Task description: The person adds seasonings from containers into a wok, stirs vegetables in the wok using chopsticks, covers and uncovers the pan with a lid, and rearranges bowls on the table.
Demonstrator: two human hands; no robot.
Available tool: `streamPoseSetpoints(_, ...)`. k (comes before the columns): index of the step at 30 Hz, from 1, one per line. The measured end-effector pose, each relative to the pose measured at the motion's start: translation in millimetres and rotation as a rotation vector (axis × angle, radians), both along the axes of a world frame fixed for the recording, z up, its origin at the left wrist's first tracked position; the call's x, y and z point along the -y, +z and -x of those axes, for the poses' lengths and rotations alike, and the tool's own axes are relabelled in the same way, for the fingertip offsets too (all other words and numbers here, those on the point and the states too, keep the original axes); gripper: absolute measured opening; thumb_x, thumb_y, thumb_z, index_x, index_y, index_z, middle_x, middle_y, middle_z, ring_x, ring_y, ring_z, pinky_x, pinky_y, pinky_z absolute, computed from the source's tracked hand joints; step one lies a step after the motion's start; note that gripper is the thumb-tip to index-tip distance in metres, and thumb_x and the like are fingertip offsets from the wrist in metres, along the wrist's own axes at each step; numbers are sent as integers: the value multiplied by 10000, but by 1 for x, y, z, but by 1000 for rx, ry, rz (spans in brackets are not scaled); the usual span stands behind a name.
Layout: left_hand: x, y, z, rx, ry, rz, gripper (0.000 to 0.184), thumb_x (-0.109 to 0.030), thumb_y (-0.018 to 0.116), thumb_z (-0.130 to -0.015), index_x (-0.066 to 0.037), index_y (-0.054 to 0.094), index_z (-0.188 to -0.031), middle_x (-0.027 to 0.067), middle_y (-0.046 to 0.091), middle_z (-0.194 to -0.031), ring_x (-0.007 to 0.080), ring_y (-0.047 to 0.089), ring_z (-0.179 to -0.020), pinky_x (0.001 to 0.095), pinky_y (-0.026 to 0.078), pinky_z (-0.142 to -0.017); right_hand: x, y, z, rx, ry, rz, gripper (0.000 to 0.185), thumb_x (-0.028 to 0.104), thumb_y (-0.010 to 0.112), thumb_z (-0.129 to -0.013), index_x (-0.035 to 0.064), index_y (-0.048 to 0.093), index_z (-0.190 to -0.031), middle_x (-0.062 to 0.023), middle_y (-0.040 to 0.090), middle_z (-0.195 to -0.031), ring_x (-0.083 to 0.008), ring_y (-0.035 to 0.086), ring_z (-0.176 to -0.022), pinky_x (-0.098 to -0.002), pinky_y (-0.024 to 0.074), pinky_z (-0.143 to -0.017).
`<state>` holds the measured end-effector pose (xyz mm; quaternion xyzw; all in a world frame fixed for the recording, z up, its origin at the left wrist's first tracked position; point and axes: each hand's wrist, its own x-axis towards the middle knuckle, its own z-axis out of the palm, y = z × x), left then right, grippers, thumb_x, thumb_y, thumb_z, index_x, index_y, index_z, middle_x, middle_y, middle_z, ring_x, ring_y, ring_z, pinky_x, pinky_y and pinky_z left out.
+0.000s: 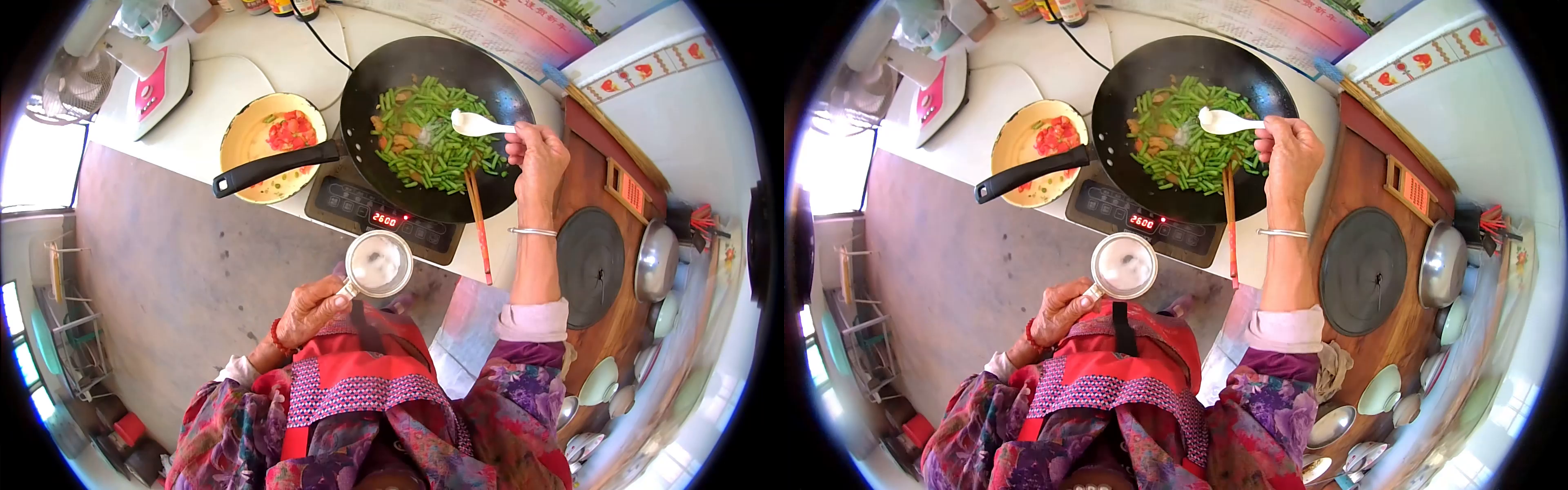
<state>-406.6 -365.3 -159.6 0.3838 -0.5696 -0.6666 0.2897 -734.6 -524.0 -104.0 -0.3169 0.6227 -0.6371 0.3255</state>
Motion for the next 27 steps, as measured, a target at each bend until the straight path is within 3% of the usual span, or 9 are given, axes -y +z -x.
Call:
streamPoseSetpoints(2, 5, 2, 0, -30, 18, -14, 252, -185, 514, -922, 52, 596, -930, 81, 590, -856, 137, 533, -776, 270, 438, -708, 3, -2, 3, 43, -24, 15, 82, 64, 625, -758, -10, 609, -728, -92, 624, -642, -101, 534, -465, -200, 408, -409)
streamPoseSetpoints(4, 5, 5, 1, -42, 57, 53, 203, -163, 502, -926, 13, 580, -863, 54, 535, -751, 136, 517, -688, 264, 421, -638, 3, -1, 6, 80, -65, 49, 81, 67, 626, -754, -12, 614, -738, -96, 626, -639, -106, 549, -472, -201, 417, -412)
streamPoseSetpoints(9, 7, 0, -3, -33, 69, 45, 197, -159, 509, -922, 16, 584, -870, 62, 556, -775, 147, 544, -718, 266, 428, -664, 2, 2, 18, 10, -81, 3, 96, 79, 625, -755, -17, 624, -745, -97, 630, -643, -104, 557, -480, -204, 422, -415)
streamPoseSetpoints(14, 5, -3, -4, -56, 57, -6, 195, -160, 521, -917, 17, 585, -868, 60, 559, -776, 147, 548, -725, 270, 431, -670, -1, 3, 15, -360, -47, -4, 124, 88, 603, -774, -29, 645, -779, -56, 616, -643, -84, 551, -513, -197, 430, -487)
streamPoseSetpoints(19, 9, 7, -3, 58, -43, -14, 270, -195, 500, -931, 61, 589, -930, 71, 578, -835, 121, 512, -761, 249, 421, -703, -17, 13, 8, -368, -83, 76, 137, 92, 597, -780, -37, 640, -784, -57, 615, -657, -86, 554, -530, -215, 439, -509)
streamPoseSetpoints(22, 5, -2, 1, -31, -31, -41, 254, -179, 508, -926, 59, 596, -947, 80, 589, -859, 124, 523, -773, 251, 428, -713, -29, 22, 7, -602, -104, 58, 149, 105, 607, -790, -41, 636, -803, -60, 615, -667, -94, 553, -527, -233, 444, -512)
streamPoseSetpoints(26, 5, -4, 3, -29, -75, -53, 231, -161, 517, -919, 52, 605, -941, 93, 600, -888, 137, 538, -806, 267, 434, -744, -56, 47, -3, -387, -139, 139, 116, 83, 600, -794, -29, 633, -795, -52, 602, -627, -84, 547, -528, -203, 422, -501)
streamPoseSetpoints(27, 5, -2, 5, -60, -71, -20, 226, -182, 520, -920, 27, 598, -885, 67, 576, -816, 127, 524, -753, 262, 427, -693, -69, 59, -7, -391, -146, 143, 116, 83, 600, -794, -29, 633, -795, -52, 602, -627, -84, 547, -528, -203, 422, -501)
